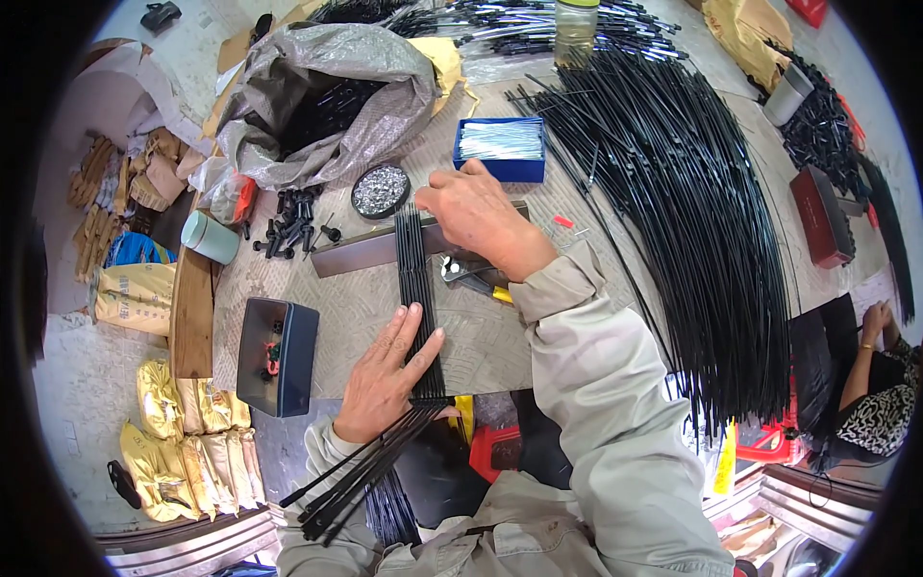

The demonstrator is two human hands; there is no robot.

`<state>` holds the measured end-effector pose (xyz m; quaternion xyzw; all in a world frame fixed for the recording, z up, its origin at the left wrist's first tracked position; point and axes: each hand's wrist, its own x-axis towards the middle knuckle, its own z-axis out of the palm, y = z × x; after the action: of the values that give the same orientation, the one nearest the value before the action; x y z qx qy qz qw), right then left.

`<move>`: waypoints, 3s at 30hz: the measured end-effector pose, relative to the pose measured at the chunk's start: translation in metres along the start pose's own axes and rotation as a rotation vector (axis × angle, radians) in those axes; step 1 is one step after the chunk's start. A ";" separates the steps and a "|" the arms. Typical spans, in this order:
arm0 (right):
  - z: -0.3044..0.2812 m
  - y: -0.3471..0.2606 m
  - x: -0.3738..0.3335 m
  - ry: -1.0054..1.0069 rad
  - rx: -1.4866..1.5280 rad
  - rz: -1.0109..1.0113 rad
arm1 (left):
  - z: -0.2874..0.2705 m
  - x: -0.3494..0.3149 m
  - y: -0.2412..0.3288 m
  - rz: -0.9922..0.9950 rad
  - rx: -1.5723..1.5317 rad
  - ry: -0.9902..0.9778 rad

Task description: Assemble bundles of plastic cable components using a manual crimping and clamping tool.

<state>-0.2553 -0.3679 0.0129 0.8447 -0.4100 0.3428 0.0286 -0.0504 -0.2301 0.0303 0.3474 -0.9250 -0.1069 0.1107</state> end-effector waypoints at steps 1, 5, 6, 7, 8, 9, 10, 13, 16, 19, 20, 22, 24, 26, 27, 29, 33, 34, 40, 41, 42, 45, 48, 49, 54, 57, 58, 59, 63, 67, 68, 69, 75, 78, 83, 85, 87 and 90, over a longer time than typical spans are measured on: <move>0.001 0.000 0.000 0.021 0.026 -0.009 | 0.001 0.000 0.000 -0.004 0.005 0.002; -0.002 0.001 -0.003 0.136 -0.018 0.043 | 0.005 -0.001 0.000 -0.008 0.017 0.008; -0.003 0.001 -0.003 0.138 -0.018 0.044 | 0.006 -0.001 0.000 -0.008 0.019 0.012; -0.005 0.002 -0.002 0.054 -0.093 0.048 | 0.007 -0.001 -0.001 -0.008 0.021 0.017; -0.008 0.003 -0.001 -0.030 -0.169 0.049 | 0.007 -0.002 -0.002 -0.010 0.022 0.020; -0.009 0.003 0.000 -0.114 -0.245 0.049 | 0.007 -0.003 -0.005 -0.002 0.032 0.020; -0.010 0.003 0.001 -0.115 -0.250 0.039 | 0.007 -0.003 -0.006 0.005 0.040 0.026; -0.009 0.002 0.005 0.147 -0.001 0.063 | 0.007 -0.006 -0.006 0.005 0.135 0.045; -0.044 0.038 0.010 0.188 -0.065 0.270 | 0.006 -0.005 -0.004 -0.008 0.313 0.063; -0.058 0.062 0.015 -0.114 -0.436 0.234 | 0.003 -0.004 -0.004 0.016 0.082 0.059; -0.055 0.066 0.017 -0.108 -0.454 0.224 | 0.001 -0.005 -0.004 0.023 0.084 0.078; -0.047 0.074 0.022 -0.201 -0.361 0.176 | 0.000 -0.014 0.000 0.002 0.025 0.085; -0.047 0.085 0.023 -0.250 -0.337 0.147 | 0.005 -0.017 0.003 0.002 -0.010 0.109; -0.049 0.091 0.019 -0.137 -0.279 0.153 | 0.008 -0.023 0.003 0.022 0.076 0.092; -0.051 0.091 0.019 -0.083 -0.248 0.158 | 0.010 -0.023 0.002 0.032 0.117 0.080; -0.052 0.093 0.017 -0.050 -0.268 0.127 | 0.013 -0.023 0.001 0.048 0.128 0.103; -0.053 0.074 0.018 0.036 -0.212 0.145 | 0.011 -0.022 0.000 0.051 0.108 0.116; -0.054 0.066 0.018 0.059 -0.137 0.216 | 0.008 -0.023 0.002 0.032 0.064 0.107; -0.030 0.009 0.004 -0.012 0.256 0.188 | 0.005 -0.022 0.004 0.001 0.025 0.083; -0.025 0.006 0.002 -0.011 0.299 0.103 | 0.005 -0.020 0.005 0.001 0.022 0.081; -0.023 0.005 -0.001 -0.007 0.305 0.113 | 0.005 -0.019 0.005 0.001 0.019 0.079; -0.028 0.004 -0.009 -0.130 0.091 0.133 | 0.006 -0.015 0.005 0.001 0.026 0.060; -0.030 0.004 -0.011 -0.155 0.024 0.158 | 0.006 -0.014 0.006 -0.003 0.043 0.040; -0.030 0.005 -0.011 -0.171 -0.012 0.161 | 0.005 -0.014 0.006 -0.008 0.045 0.043; -0.028 0.008 -0.015 -0.137 -0.012 0.227 | 0.008 -0.012 0.009 -0.019 0.043 0.055; -0.029 0.007 -0.016 -0.125 -0.011 0.201 | 0.009 -0.012 0.008 -0.016 0.036 0.054; -0.027 0.006 -0.015 -0.122 -0.008 0.204 | 0.009 -0.012 0.008 -0.015 0.030 0.055; -0.026 0.005 -0.015 -0.116 -0.014 0.193 | 0.009 -0.013 0.008 -0.015 0.025 0.056; -0.024 0.007 -0.014 -0.094 -0.027 0.169 | 0.008 -0.011 0.009 -0.023 0.033 0.045; -0.024 0.006 -0.014 -0.069 -0.015 0.153 | 0.008 -0.011 0.008 -0.013 0.036 0.065; -0.024 0.005 -0.014 -0.066 -0.013 0.150 | 0.008 -0.011 0.008 -0.013 0.036 0.065; -0.025 0.005 -0.014 -0.064 -0.012 0.147 | 0.007 -0.011 0.008 -0.012 0.039 0.062; -0.026 0.002 -0.011 -0.098 -0.022 0.142 | 0.007 -0.010 0.008 -0.022 0.057 0.037; -0.033 0.000 -0.011 -0.152 -0.056 0.178 | 0.007 -0.010 0.009 -0.019 0.045 0.039; -0.031 -0.001 -0.012 -0.147 -0.057 0.181 | 0.006 -0.010 0.010 -0.024 0.042 0.050; -0.031 -0.002 -0.010 -0.156 -0.049 0.175 | 0.006 -0.010 0.010 -0.023 0.042 0.050; -0.030 -0.002 -0.009 -0.160 -0.049 0.175 | 0.006 -0.009 0.010 -0.021 0.042 0.051; -0.029 -0.003 -0.009 -0.167 -0.050 0.177 | 0.006 -0.009 0.010 -0.023 0.043 0.055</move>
<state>-0.2733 -0.3508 0.0304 0.8298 -0.4925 0.2620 -0.0152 -0.0520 -0.2158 0.0262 0.3629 -0.9197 -0.0785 0.1273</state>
